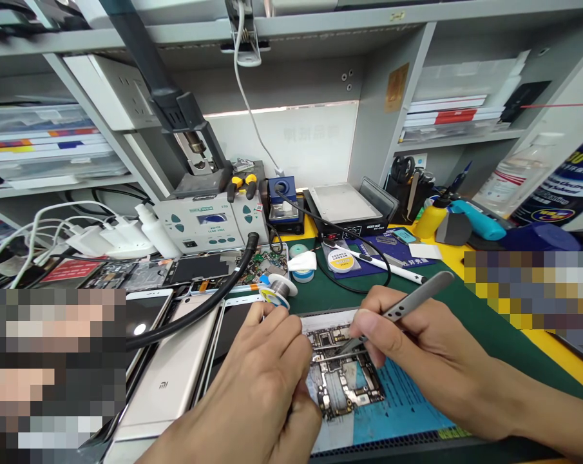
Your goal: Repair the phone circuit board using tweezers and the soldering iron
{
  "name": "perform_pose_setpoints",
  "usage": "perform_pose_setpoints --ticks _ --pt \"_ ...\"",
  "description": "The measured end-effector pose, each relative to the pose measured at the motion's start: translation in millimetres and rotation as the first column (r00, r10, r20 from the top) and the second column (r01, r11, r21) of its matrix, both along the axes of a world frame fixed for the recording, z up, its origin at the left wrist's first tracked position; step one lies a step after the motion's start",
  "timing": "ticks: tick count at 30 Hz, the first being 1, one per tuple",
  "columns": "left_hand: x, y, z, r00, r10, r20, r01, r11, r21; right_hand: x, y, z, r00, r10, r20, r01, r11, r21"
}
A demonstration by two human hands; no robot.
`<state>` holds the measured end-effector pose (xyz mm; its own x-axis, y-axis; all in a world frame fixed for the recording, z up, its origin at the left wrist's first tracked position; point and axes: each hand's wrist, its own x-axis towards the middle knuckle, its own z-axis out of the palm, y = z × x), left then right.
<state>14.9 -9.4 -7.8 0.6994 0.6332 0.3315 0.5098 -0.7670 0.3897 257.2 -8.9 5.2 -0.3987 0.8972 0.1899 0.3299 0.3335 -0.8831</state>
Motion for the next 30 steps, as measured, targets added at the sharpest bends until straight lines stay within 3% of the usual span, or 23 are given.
perform_pose_setpoints --ticks 5,10,12,15,18,21,25,30 --pt "-1.0 2.2 1.2 0.999 -0.005 0.036 0.009 0.995 -0.099 0.0 1.2 -0.1 1.000 -0.001 0.011 0.001 1.000 0.006" --pt "-7.9 4.4 2.2 0.975 0.003 0.221 0.032 0.987 -0.158 0.8 2.7 1.1 1.000 -0.006 0.010 0.006 1.000 0.022" --pt "-12.4 5.0 4.5 0.942 0.072 0.328 0.021 0.963 -0.270 1.1 3.4 1.3 1.000 -0.025 0.009 0.024 0.999 0.032" --pt "-17.3 7.1 11.7 0.750 0.262 0.608 0.146 0.830 -0.538 1.4 3.7 -0.2 0.998 -0.069 -0.006 0.069 0.995 0.066" --pt "-17.4 11.3 21.2 0.552 0.388 0.739 0.329 0.712 -0.620 1.9 3.1 -4.1 0.993 -0.116 -0.036 0.120 0.985 0.121" --pt "-14.7 15.5 29.0 0.466 0.436 0.770 0.462 0.621 -0.633 2.4 2.7 -7.6 0.985 -0.168 -0.040 0.172 0.974 0.147" --pt "-13.0 18.1 32.5 0.417 0.506 0.755 0.601 0.469 -0.647 3.4 3.2 -10.8 0.971 -0.238 -0.033 0.240 0.959 0.150" --pt "-14.4 18.6 30.1 0.368 0.562 0.740 0.691 0.367 -0.623 9.1 6.5 -28.9 0.920 -0.382 -0.084 0.391 0.907 0.156"
